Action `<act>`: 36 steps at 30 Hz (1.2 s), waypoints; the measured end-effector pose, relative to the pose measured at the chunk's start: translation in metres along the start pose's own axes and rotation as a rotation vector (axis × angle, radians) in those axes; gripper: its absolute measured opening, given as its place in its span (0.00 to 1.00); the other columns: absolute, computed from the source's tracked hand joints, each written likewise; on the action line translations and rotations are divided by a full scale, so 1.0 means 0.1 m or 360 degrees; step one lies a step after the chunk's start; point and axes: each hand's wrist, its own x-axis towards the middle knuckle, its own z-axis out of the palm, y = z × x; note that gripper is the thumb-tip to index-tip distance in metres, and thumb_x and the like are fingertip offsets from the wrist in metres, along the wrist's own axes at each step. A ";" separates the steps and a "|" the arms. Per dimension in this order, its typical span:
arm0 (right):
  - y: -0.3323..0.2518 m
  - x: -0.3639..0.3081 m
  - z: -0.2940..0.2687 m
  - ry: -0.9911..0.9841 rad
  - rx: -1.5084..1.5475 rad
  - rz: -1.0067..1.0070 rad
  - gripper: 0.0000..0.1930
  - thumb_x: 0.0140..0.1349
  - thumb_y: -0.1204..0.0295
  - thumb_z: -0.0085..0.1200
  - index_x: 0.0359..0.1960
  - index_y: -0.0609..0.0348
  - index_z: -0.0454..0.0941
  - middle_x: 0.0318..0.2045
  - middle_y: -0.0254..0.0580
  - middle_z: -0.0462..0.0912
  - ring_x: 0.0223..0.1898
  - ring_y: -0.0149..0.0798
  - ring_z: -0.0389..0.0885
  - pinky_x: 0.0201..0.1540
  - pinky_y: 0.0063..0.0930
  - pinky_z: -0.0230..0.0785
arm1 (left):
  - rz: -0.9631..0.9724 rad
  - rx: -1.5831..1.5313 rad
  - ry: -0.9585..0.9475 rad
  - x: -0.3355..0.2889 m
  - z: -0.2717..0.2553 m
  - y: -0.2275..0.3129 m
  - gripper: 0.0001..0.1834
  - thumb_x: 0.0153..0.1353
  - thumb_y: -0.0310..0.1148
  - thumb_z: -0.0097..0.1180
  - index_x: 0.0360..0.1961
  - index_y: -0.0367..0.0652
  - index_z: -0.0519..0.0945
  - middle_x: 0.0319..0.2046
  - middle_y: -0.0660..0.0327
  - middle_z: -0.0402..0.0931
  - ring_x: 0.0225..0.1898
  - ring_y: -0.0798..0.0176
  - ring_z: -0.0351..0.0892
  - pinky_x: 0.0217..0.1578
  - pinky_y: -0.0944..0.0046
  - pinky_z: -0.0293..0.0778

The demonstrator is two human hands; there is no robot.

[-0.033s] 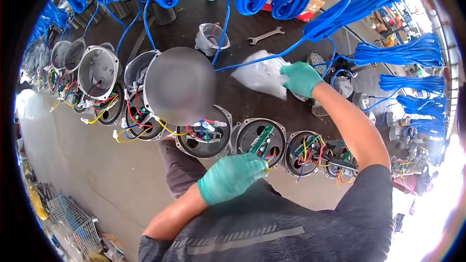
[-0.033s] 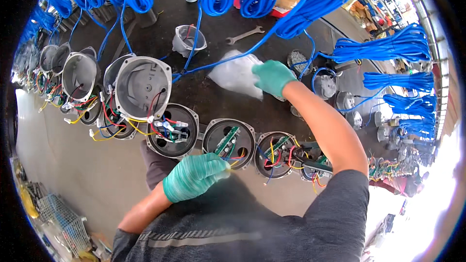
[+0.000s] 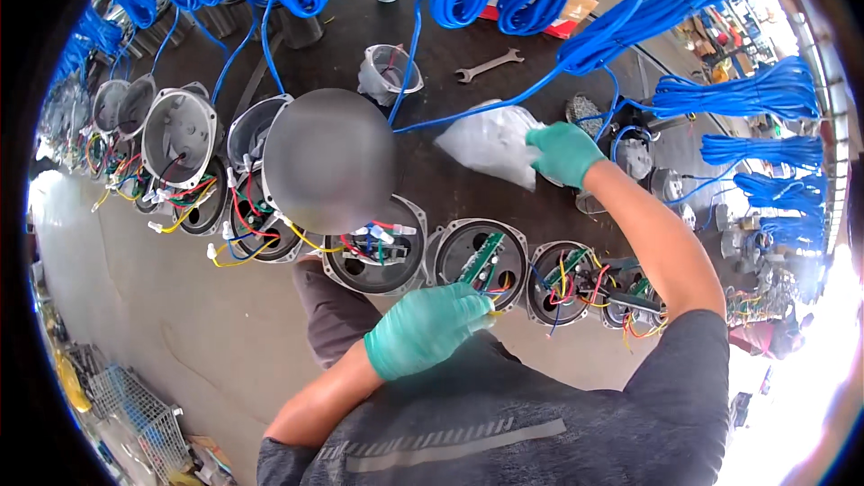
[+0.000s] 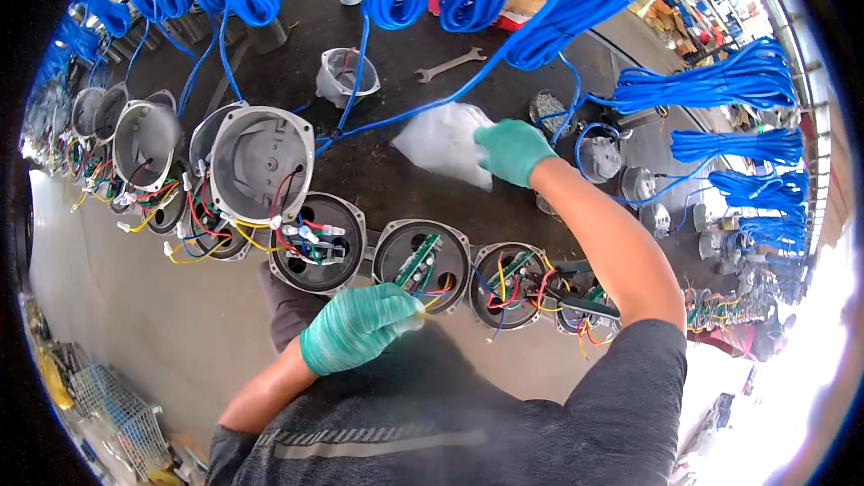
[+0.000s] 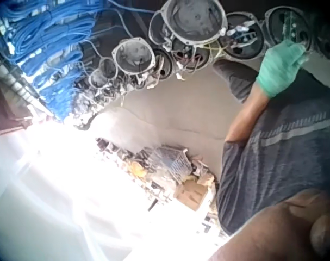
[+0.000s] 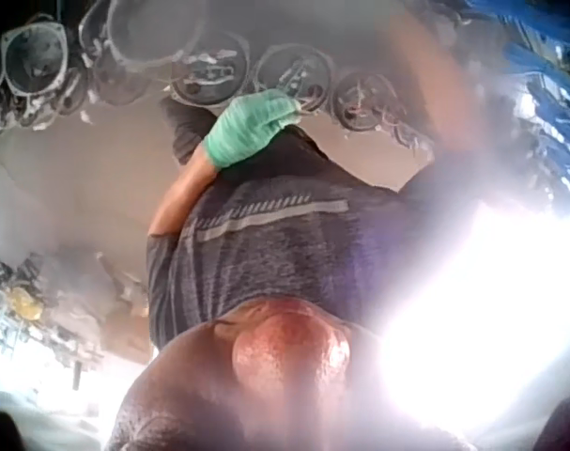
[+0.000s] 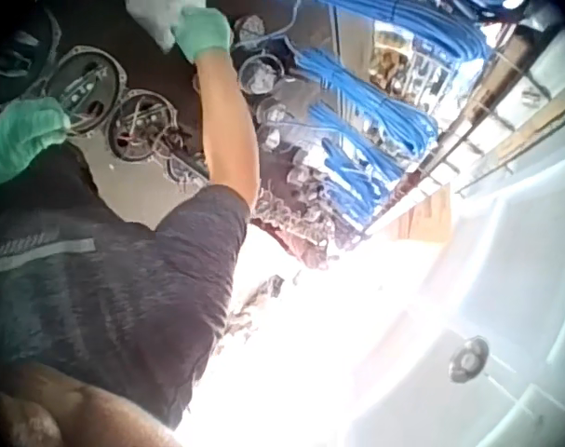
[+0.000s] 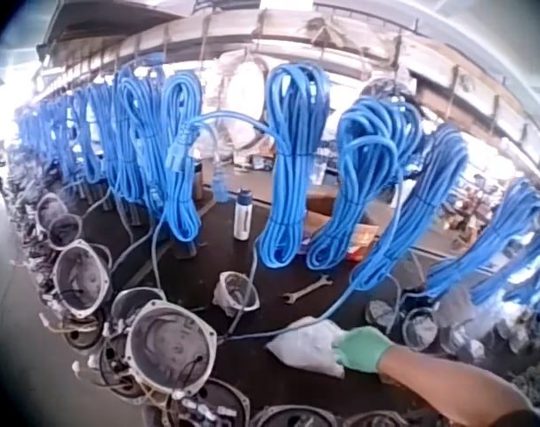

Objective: The person connects the electrical wires of motor assemblies by hand, attaching wire connectors and crimping them with a tool.

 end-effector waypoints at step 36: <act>0.43 0.12 0.50 -0.0318 0.0138 0.0019 0.15 0.64 0.69 0.62 0.51 0.56 0.90 0.47 0.55 0.91 0.49 0.60 0.90 0.54 0.48 0.82 | -0.0272 -0.0163 0.0250 -0.04 0.18 0.09 0.08 0.68 0.28 0.71 0.47 0.39 0.89 0.32 0.54 0.87 0.28 0.56 0.88 0.29 0.59 0.80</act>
